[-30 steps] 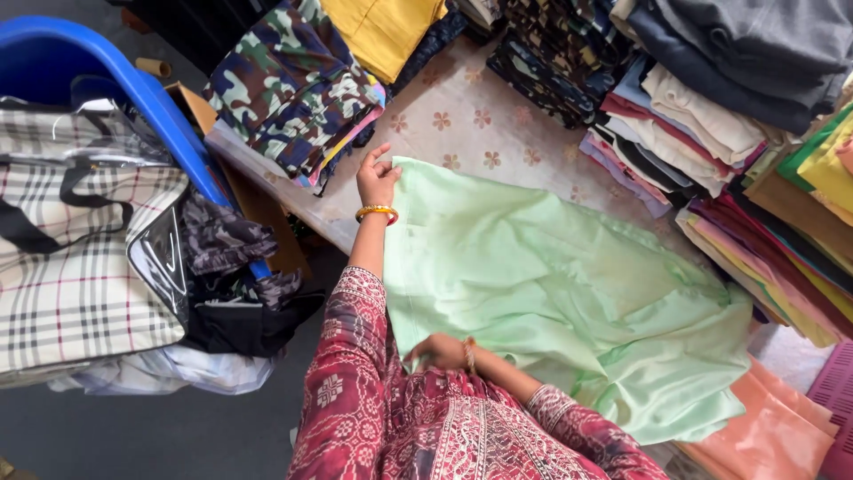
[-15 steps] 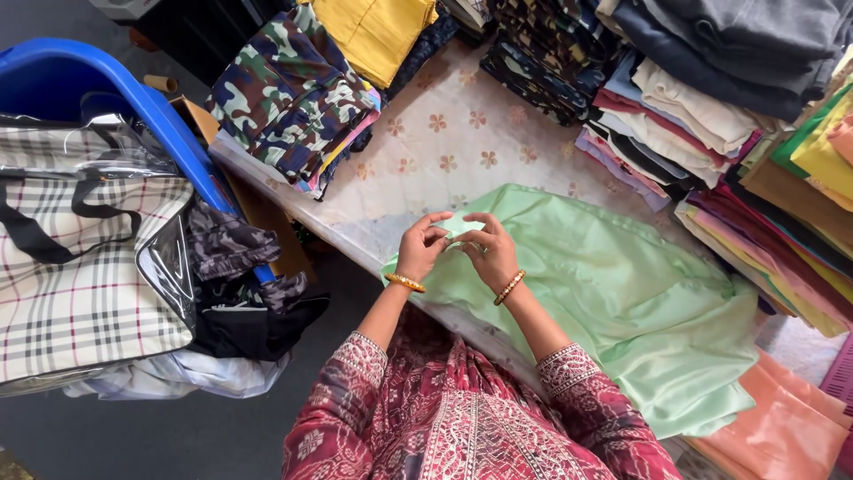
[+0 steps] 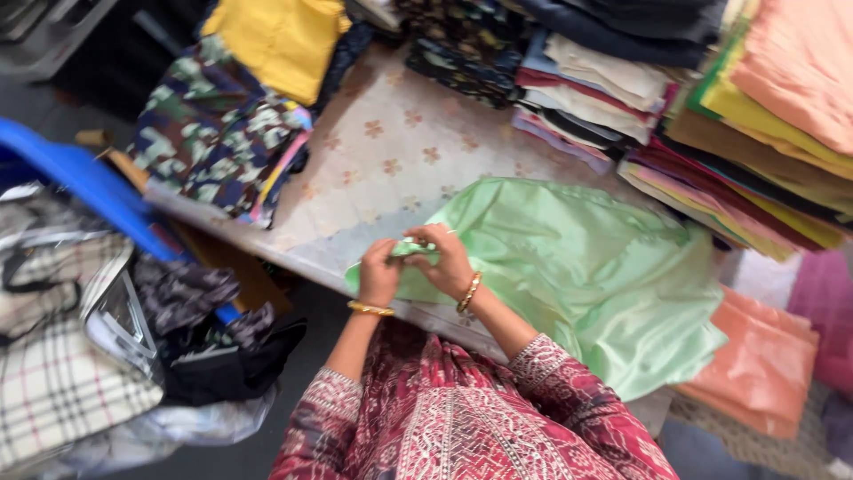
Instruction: Fold various pieces of clothing and fabric on a table.
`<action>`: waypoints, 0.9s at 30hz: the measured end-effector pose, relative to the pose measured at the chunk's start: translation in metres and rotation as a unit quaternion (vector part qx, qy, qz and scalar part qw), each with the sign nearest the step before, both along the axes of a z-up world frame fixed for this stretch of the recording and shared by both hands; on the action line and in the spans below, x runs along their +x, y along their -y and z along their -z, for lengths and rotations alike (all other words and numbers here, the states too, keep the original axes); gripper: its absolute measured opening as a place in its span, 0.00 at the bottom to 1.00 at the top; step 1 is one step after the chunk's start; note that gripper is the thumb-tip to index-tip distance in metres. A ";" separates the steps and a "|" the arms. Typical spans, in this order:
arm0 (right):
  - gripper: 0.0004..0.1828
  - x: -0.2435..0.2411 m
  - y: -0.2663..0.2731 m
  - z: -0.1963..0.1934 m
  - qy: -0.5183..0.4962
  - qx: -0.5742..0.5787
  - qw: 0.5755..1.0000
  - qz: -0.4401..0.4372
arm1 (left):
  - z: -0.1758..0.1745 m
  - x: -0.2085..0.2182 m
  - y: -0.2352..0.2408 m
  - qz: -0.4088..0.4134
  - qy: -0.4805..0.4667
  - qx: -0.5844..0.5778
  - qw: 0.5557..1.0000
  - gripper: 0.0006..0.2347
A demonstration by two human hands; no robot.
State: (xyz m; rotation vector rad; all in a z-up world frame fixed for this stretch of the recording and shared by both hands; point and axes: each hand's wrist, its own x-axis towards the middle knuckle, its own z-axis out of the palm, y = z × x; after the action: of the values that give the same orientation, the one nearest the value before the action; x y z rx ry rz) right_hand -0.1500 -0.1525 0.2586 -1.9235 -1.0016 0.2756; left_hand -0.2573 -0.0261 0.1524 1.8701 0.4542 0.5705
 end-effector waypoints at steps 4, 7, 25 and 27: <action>0.32 -0.002 0.024 0.003 -0.020 -0.045 0.999 0.010 | 0.026 -0.019 -0.045 0.000 0.003 -0.213 0.977 0.07; 0.34 -0.002 0.062 0.031 0.046 -0.109 0.992 0.037 | 0.031 -0.040 -0.100 -0.069 0.018 -0.221 0.973 0.02; 0.04 0.006 0.416 0.113 0.262 -0.281 0.769 0.511 | 0.053 -0.108 -0.306 -0.465 0.166 -0.016 0.869 0.09; 0.05 0.006 0.442 0.108 0.294 -0.330 0.681 0.584 | 0.052 -0.116 -0.305 -0.507 0.152 -0.016 0.848 0.10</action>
State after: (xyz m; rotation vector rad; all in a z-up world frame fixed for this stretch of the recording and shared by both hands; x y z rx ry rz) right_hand -0.1440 -0.5944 0.1502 -2.9970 0.2546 -0.9027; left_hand -0.3729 0.2789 0.1005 1.3423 1.2359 1.5151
